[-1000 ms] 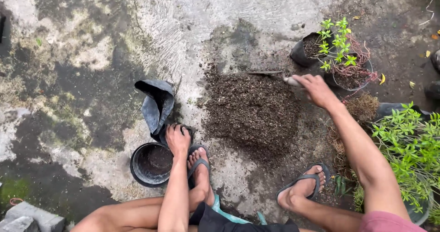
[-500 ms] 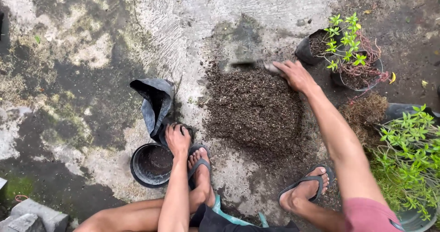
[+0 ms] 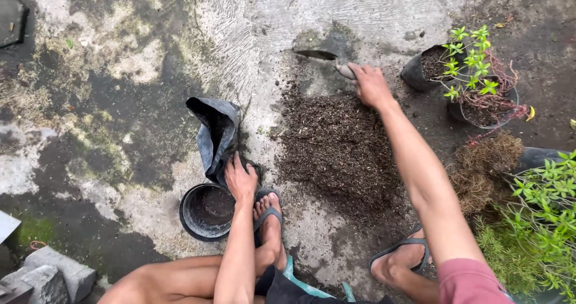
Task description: A person sits on the ground and uses a hand trowel to mix and prepare a pile of potting soil.
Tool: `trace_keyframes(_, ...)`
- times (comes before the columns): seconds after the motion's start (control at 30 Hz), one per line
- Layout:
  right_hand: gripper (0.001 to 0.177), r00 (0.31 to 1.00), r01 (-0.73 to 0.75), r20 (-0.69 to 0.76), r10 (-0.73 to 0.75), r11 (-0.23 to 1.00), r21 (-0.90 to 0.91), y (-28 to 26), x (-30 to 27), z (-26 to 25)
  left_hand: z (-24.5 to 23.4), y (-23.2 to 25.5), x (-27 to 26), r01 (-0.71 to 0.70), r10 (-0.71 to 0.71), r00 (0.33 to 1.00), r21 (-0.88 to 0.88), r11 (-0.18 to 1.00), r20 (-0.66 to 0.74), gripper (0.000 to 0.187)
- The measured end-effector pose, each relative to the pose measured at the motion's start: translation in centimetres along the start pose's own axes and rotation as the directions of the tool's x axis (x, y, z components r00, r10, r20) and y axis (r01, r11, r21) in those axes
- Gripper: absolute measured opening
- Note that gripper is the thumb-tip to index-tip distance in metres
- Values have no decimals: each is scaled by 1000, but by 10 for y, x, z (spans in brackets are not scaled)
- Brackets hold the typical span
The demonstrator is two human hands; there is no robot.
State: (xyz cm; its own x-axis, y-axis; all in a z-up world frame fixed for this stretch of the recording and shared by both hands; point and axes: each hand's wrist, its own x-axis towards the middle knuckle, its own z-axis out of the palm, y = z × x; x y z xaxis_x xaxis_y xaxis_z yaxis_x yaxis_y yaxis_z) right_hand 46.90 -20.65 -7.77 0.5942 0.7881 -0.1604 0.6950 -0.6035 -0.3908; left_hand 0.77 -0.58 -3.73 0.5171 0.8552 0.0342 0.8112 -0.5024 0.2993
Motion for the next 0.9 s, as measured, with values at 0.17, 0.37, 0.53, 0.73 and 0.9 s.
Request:
trace_keyframes(0.17,52,992,49,115,-46,998,-26,-42,25,14,2,0,6,23,-23,999,-7,1000,42,65)
trace_keyframes(0.37,60,910,312,365,-196,905,-290,-54,7,-38,20,-12,4,-9,8,1000,23,1000,27,63)
trace_keyframes(0.53,67,858,400,478,-188,828,-394,-53,-29,-83,29,-23,-5,21,-23,998,35,999,65,58)
trace_keyframes(0.73,66,863,439,451,-230,783,-441,-51,-37,-100,39,-30,-7,42,-47,996,60,997,80,54)
trace_keyframes(0.9,42,955,249,231,-183,921,-299,-38,-16,-95,20,-12,-4,49,-53,993,45,998,104,48)
